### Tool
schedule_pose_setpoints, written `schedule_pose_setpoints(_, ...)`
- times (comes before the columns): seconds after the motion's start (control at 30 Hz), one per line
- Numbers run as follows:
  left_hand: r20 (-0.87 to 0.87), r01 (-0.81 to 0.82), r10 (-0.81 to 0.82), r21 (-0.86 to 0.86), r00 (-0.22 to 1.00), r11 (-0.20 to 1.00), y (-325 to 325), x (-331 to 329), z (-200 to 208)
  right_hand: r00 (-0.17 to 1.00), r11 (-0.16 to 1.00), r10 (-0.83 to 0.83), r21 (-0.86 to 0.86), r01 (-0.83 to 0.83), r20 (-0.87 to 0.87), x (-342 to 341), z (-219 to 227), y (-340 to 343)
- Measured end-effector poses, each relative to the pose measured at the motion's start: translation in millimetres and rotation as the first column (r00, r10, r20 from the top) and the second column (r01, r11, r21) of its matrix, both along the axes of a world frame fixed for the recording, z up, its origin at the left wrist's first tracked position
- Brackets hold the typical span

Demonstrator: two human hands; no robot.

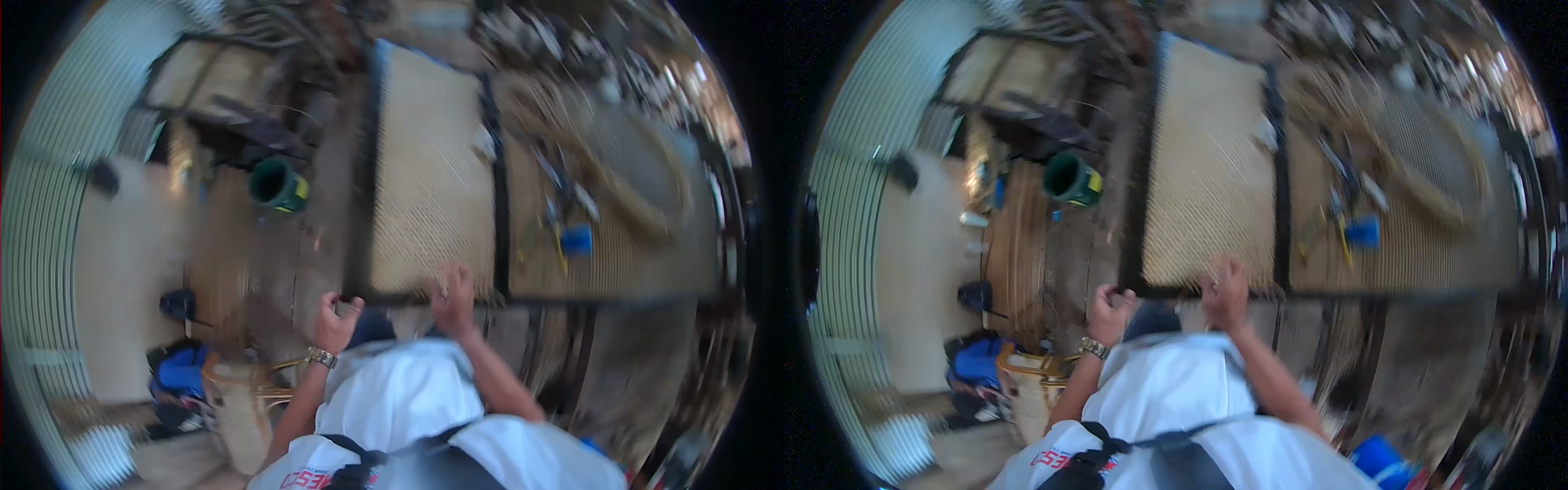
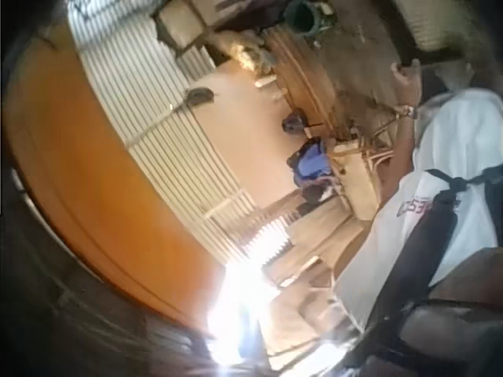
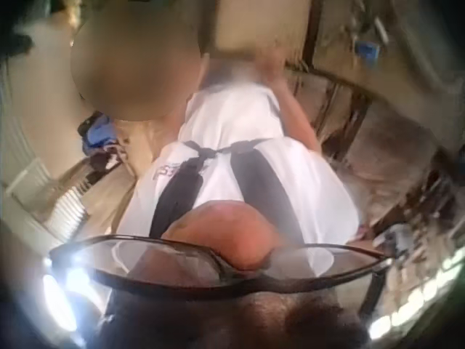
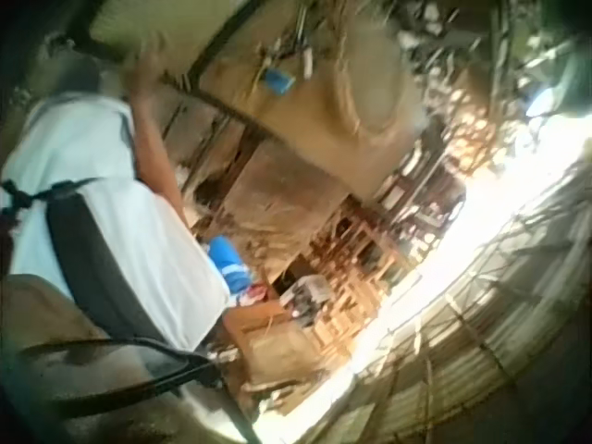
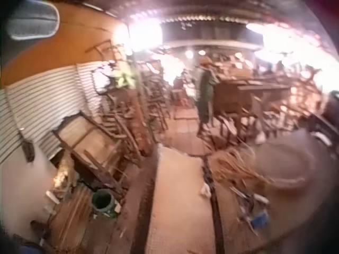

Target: Repairing a rattan chair by attaching and securing rattan mesh to a wooden frame using a mallet and pliers.

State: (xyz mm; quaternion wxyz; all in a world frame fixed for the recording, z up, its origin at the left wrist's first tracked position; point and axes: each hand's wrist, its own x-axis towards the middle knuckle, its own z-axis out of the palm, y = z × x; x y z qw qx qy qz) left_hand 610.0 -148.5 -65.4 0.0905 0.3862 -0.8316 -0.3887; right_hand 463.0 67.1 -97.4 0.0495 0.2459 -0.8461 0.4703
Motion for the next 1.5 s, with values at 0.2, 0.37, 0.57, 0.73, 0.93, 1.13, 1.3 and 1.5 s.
schedule_pose_setpoints(0.2, 0.019, -0.181, 0.18, 0.129, 0.983, 0.975, -12, -24, -5, 0.896, 0.889, 0.444, -0.122, -0.442, -0.004, -9, 69, -119)
schedule_pose_setpoints(0.37, -0.155, -0.14, 0.335, 0.692, 0.929, 0.709, -12, 20, -106, 0.698, 0.679, 0.704, 0.166, -0.715, 0.13, 5, 47, -197)
schedule_pose_setpoints(0.57, 0.459, 0.015, -0.114, 0.213, 0.881, 0.977, 60, 197, -262, 0.696, 0.653, 0.711, 0.455, -0.605, -0.096, 12, 32, -201)
schedule_pose_setpoints(0.73, 0.614, -0.532, 0.253, 0.325, 0.748, 0.782, 90, 386, -265, 0.693, 0.598, 0.703, 0.661, -0.454, -0.159, 5, 49, -197)
schedule_pose_setpoints(0.93, 0.793, -0.715, 0.303, 0.223, 0.528, 0.662, 152, 587, -250, 0.636, 0.523, 0.746, 0.763, -0.38, -0.196, 6, 32, -209)
schedule_pose_setpoints(1.13, 0.742, -0.926, 0.564, 0.219, 0.363, 0.308, 207, 597, -224, 0.665, 0.499, 0.717, 0.821, -0.279, -0.209, 5, 32, -214)
schedule_pose_setpoints(1.3, 0.713, -0.822, 0.414, 0.45, 0.566, 0.349, 251, 536, -280, 0.683, 0.468, 0.708, 0.842, -0.267, -0.177, 10, 36, -218)
schedule_pose_setpoints(1.5, 0.64, -0.787, 0.46, 0.48, 0.616, 0.388, 248, 505, -350, 0.697, 0.504, 0.696, 0.808, -0.306, -0.171, 14, 17, -218)
